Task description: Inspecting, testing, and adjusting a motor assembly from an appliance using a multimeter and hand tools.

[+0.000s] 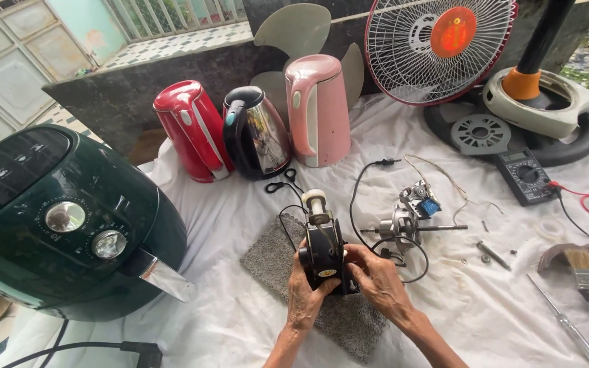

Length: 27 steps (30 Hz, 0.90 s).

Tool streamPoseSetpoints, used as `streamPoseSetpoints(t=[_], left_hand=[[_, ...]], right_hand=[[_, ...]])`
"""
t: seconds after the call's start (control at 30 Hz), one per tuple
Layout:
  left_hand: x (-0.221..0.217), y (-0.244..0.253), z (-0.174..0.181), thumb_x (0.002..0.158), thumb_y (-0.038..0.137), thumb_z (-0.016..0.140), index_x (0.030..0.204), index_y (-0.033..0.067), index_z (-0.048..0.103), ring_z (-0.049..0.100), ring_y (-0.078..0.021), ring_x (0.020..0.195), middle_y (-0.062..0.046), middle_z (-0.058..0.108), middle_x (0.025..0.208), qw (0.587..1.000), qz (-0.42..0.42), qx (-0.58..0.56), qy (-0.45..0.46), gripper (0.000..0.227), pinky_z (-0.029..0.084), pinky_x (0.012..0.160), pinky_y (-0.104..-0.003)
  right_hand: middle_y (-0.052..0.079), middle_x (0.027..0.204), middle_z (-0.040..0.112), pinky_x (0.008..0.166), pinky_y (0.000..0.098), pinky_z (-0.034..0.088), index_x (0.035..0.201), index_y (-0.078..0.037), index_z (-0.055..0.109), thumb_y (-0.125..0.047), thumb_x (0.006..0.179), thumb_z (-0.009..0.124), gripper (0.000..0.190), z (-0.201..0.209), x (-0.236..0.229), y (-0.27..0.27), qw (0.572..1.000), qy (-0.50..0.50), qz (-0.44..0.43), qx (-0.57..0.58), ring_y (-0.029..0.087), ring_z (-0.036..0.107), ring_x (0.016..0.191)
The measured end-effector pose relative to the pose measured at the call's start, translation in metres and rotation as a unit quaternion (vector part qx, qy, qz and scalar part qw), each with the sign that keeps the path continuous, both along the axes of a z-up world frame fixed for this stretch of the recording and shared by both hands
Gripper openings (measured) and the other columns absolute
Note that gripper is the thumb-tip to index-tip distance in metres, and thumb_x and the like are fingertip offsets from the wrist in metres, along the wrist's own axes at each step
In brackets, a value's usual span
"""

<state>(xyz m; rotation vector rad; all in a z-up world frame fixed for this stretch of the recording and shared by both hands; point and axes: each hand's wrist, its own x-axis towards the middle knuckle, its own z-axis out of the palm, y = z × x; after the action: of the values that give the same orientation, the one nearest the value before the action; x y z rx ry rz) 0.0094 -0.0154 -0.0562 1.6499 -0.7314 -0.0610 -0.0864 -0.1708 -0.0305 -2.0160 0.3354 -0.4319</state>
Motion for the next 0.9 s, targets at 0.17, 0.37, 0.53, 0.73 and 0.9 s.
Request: streamPoseSetpoints(t=[0.17, 0.37, 0.53, 0.73, 0.9], left_hand=[[0.003, 0.001, 0.000, 0.071, 0.048, 0.087, 0.153, 0.0192, 0.037, 0.069, -0.0234, 0.116, -0.008, 0.064, 0.138, 0.999, -0.017, -0.033, 0.017, 0.100, 0.058, 0.097, -0.036], [0.010, 0.009, 0.005, 0.075, 0.044, 0.086, 0.155, 0.0172, 0.035, 0.065, -0.0228, 0.121, -0.009, 0.066, 0.134, 0.993, -0.088, -0.050, 0.055, 0.099, 0.053, 0.103, -0.036], [0.031, 0.022, -0.020, 0.078, 0.043, 0.083, 0.128, 0.0136, 0.063, 0.069, -0.0245, 0.104, -0.008, 0.073, 0.112, 0.992, -0.122, 0.003, 0.034, 0.062, 0.058, 0.090, -0.039], [0.054, 0.038, -0.021, 0.072, 0.044, 0.085, 0.136, 0.0120, 0.058, 0.066, -0.0241, 0.112, -0.009, 0.070, 0.118, 0.981, -0.148, 0.066, 0.108, 0.076, 0.056, 0.097, -0.040], [0.048, 0.039, -0.008, 0.069, 0.044, 0.086, 0.132, 0.0138, 0.062, 0.067, -0.0221, 0.110, -0.007, 0.071, 0.116, 0.981, -0.128, 0.086, 0.114, 0.073, 0.054, 0.094, -0.037]], right_hand=[[0.017, 0.122, 0.074, 0.090, 0.0375, 0.068, 0.147, -0.012, 0.046, -0.001, 0.096, 0.047, 0.052, -0.044, 0.006, 0.003, 0.997, 0.006, 0.011, -0.082, 0.028, 0.080, 0.102], [0.009, 0.118, 0.076, 0.090, 0.0367, 0.058, 0.145, -0.014, 0.052, 0.001, 0.086, 0.048, 0.061, -0.043, -0.004, 0.005, 0.996, -0.053, -0.009, -0.069, 0.026, 0.076, 0.103], [0.007, 0.122, 0.073, 0.089, 0.0317, 0.060, 0.146, -0.017, 0.053, 0.006, 0.086, 0.048, 0.065, -0.029, -0.013, 0.013, 0.988, -0.122, 0.018, -0.092, 0.021, 0.077, 0.099], [0.008, 0.133, 0.069, 0.099, 0.0313, 0.058, 0.143, -0.012, 0.056, 0.006, 0.096, 0.044, 0.052, -0.022, -0.011, 0.016, 0.978, -0.168, 0.040, -0.119, 0.022, 0.072, 0.115], [0.009, 0.128, 0.071, 0.095, 0.0322, 0.061, 0.143, -0.013, 0.054, 0.005, 0.093, 0.049, 0.054, -0.033, -0.010, 0.017, 0.982, -0.143, 0.033, -0.118, 0.022, 0.075, 0.108]])
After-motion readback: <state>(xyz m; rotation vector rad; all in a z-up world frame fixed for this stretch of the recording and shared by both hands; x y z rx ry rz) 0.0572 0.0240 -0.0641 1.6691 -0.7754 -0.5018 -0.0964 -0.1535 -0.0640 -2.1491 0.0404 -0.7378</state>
